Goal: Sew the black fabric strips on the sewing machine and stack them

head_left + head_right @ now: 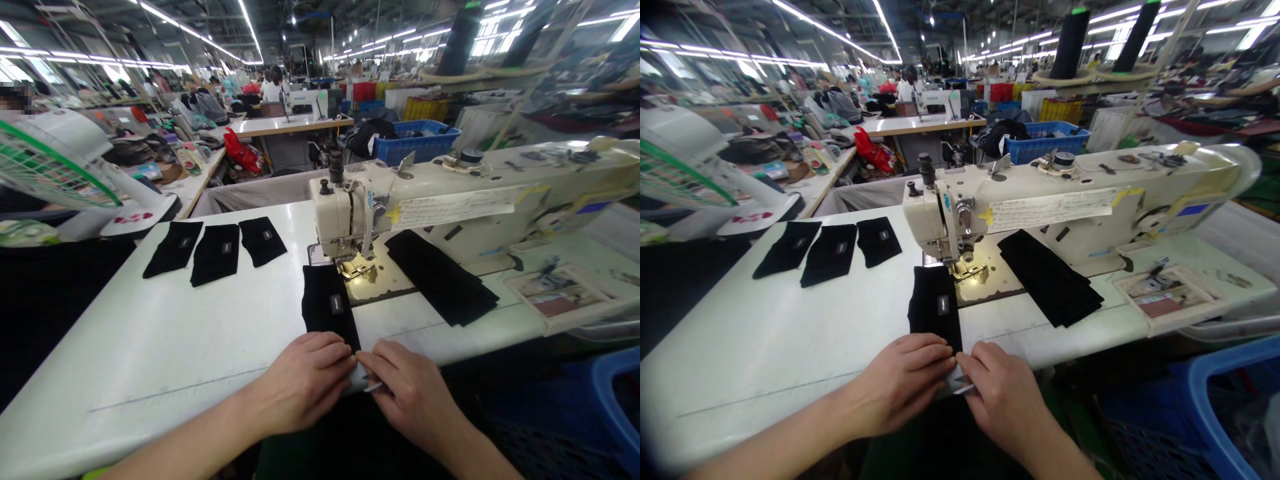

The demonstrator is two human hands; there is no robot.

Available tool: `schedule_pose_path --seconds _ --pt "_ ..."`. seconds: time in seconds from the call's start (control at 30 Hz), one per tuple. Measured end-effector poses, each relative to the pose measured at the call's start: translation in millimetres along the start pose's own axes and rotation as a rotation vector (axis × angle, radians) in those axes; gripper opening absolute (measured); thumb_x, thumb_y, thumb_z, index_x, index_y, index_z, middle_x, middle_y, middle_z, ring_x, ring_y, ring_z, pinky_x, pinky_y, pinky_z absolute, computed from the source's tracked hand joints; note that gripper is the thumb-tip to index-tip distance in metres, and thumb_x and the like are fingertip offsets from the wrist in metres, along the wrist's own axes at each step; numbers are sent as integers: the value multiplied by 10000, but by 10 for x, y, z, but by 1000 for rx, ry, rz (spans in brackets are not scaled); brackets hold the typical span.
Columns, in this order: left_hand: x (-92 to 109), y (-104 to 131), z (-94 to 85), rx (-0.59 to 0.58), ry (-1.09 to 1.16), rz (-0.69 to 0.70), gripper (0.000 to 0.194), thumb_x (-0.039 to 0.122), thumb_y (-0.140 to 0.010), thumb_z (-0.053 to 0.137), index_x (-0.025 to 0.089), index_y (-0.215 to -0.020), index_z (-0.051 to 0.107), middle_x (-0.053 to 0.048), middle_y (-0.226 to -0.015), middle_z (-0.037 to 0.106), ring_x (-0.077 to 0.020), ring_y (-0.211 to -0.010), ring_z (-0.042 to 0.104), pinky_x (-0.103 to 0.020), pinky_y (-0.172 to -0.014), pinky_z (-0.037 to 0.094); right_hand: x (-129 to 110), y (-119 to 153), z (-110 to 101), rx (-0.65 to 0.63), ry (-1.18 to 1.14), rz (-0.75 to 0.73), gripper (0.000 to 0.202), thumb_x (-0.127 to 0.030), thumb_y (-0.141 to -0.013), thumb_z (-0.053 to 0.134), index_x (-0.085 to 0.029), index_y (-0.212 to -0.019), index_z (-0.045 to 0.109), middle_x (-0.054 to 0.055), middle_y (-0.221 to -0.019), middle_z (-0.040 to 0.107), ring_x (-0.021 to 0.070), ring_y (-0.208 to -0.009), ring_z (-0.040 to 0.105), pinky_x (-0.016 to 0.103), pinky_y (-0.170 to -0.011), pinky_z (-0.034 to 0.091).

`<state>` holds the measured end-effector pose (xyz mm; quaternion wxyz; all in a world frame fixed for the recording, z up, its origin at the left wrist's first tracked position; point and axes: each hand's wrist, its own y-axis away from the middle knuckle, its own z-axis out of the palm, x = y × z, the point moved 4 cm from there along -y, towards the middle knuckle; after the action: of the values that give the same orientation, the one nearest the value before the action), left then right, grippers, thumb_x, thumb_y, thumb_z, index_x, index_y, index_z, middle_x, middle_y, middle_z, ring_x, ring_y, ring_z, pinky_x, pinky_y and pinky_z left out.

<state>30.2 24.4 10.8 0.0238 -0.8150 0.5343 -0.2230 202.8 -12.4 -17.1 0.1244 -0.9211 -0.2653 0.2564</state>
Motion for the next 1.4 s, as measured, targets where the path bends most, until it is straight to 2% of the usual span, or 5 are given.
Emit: schedule_pose_path --seconds 0.27,0.47,0.8,1.23,1.4 --pt "-116 -55 -32 -47 -1 -35 309 211 -976 499 137 -1258 604 -139 -1163 647 -271 -1129 598 -419 -954 560 76 -168 20 -68 13 78 356 -37 -783 553 -190 -1078 681 25 -849 614 186 -765 580 297 -630 396" --pt "-259 -119 -63 -35 -33 -25 305 226 -979 504 139 -1247 620 -142 -1224 642 -281 -1142 593 -437 -951 568 172 -326 42 -61 54 83 310 -62 -795 579 -202 -1044 699 22 -848 618 195 -797 592 299 -638 392" --pt "-474 -226 -111 -21 -58 -16 271 239 -990 498 133 -1182 656 -141 -1196 653 -269 -1110 597 -424 -939 575 283 -573 73 -99 124 117 253 -84 -816 609 -212 -1009 711 17 -873 649 183 -817 617 281 -661 406" --pt "-749 -320 -167 24 -81 -7 265 219 -974 518 139 -1168 680 -141 -1175 672 -259 -1100 620 -415 -925 579 390 -814 90 -54 166 121 230 -121 -878 595 -227 -1035 726 1 -831 660 169 -746 636 267 -621 398" --pt "-847 -362 -194 39 -84 -4 258 216 -978 513 139 -1146 692 -138 -1162 681 -257 -1062 628 -412 -888 585 453 -791 -26 36 200 163 251 -112 -901 564 -217 -1076 710 8 -881 685 172 -769 660 264 -628 419"
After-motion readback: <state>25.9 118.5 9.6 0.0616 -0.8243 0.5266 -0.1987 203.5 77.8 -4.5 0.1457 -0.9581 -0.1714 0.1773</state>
